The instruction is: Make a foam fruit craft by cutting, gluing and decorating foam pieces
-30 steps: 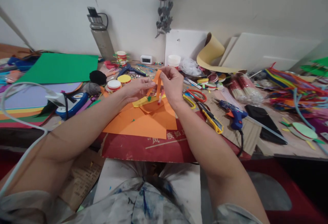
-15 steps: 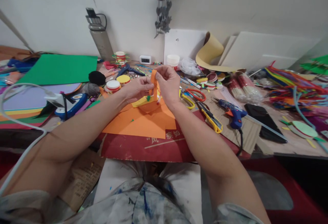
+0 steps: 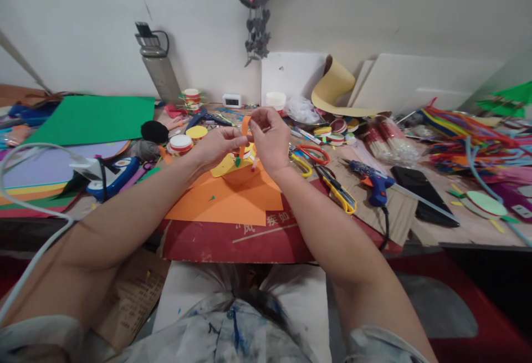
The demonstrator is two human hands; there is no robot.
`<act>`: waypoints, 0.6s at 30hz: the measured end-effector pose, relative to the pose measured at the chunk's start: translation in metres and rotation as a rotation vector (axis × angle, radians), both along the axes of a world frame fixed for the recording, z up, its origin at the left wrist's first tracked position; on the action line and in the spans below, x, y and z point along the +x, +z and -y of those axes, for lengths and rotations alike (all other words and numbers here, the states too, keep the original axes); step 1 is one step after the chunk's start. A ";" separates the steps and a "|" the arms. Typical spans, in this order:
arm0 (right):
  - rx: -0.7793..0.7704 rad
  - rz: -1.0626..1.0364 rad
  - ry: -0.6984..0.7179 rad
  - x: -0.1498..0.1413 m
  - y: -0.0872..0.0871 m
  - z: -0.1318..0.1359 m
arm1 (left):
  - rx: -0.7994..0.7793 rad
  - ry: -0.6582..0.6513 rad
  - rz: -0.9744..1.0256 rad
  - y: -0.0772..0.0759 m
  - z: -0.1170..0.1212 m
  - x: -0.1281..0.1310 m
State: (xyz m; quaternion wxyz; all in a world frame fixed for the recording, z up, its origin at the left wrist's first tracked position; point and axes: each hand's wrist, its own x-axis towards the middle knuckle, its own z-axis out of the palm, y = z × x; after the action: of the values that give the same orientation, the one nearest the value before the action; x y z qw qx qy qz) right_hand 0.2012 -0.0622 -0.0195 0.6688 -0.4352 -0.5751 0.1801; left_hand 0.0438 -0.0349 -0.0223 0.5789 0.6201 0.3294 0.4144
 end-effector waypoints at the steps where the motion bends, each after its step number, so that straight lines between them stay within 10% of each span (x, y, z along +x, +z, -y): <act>1: -0.003 -0.005 0.004 0.000 0.001 0.000 | 0.016 -0.008 0.009 0.001 0.000 0.000; 10: -0.050 -0.201 0.102 -0.001 -0.003 -0.013 | -0.063 -0.139 0.095 0.003 0.004 0.000; 18: -0.122 -0.192 0.193 0.004 0.004 -0.009 | -0.025 -0.003 0.039 -0.002 0.001 0.001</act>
State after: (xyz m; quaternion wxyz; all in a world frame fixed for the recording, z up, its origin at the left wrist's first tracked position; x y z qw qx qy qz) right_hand 0.2049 -0.0537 -0.0156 0.6728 -0.3985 -0.5356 0.3188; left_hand 0.0443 -0.0358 -0.0248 0.5936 0.6051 0.3225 0.4213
